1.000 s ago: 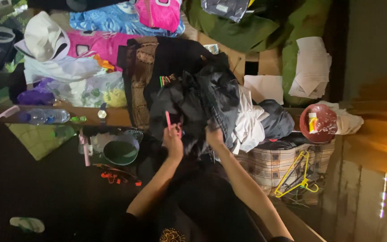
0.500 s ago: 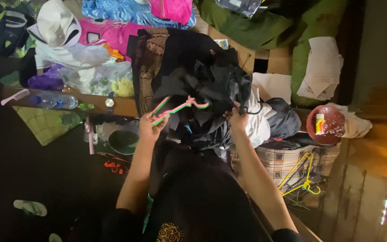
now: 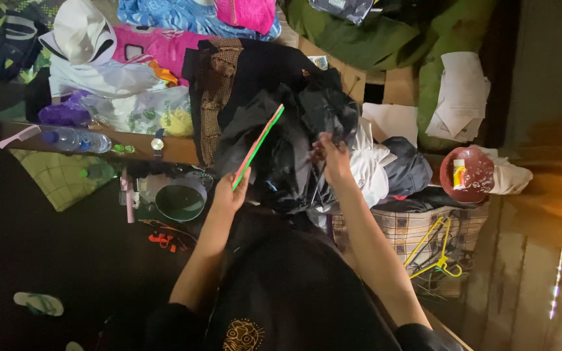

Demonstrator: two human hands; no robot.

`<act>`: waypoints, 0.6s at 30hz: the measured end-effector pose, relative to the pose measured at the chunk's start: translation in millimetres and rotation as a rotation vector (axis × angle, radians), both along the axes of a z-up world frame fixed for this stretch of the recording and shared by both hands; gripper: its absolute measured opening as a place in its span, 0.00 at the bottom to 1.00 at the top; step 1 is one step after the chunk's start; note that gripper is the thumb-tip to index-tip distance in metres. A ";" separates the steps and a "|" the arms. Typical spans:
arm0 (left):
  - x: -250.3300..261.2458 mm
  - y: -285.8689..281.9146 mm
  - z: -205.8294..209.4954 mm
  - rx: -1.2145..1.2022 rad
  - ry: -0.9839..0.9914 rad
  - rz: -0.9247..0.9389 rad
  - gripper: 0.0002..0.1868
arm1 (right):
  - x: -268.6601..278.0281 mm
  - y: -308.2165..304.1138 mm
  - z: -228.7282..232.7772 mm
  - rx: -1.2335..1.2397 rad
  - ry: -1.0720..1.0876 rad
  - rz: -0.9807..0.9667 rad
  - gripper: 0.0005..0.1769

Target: Hanging a black jacket on a plastic hanger from a pile of clothes on the floor

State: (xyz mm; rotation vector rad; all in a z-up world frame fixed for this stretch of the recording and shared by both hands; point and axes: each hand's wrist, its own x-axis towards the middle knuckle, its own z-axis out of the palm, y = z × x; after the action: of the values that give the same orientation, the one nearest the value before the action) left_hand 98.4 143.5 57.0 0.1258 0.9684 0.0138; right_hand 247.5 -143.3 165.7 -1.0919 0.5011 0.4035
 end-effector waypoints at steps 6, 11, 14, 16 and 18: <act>-34.7 -35.0 32.0 0.116 -0.240 -0.091 0.09 | -10.6 43.8 80.1 0.098 0.045 0.521 0.40; -36.0 -113.5 148.1 0.627 -0.154 -0.410 0.13 | -31.6 68.9 83.4 0.133 0.030 0.679 0.40; -43.2 -131.2 152.0 0.887 -0.183 -0.520 0.11 | -26.6 56.3 77.3 -0.022 0.051 0.514 0.26; -45.6 -132.9 138.8 0.687 -0.338 -0.627 0.17 | -18.3 34.9 105.5 -0.106 0.002 0.495 0.20; -36.0 -131.2 98.7 1.082 -0.268 -0.682 0.18 | -13.7 -5.0 93.1 -0.053 0.000 0.483 0.20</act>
State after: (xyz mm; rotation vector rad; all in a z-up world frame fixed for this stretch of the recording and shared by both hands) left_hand 62.4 12.4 155.7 1.4073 0.5216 -0.0735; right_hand 233.8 -148.3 258.8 -1.2637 0.2428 0.8155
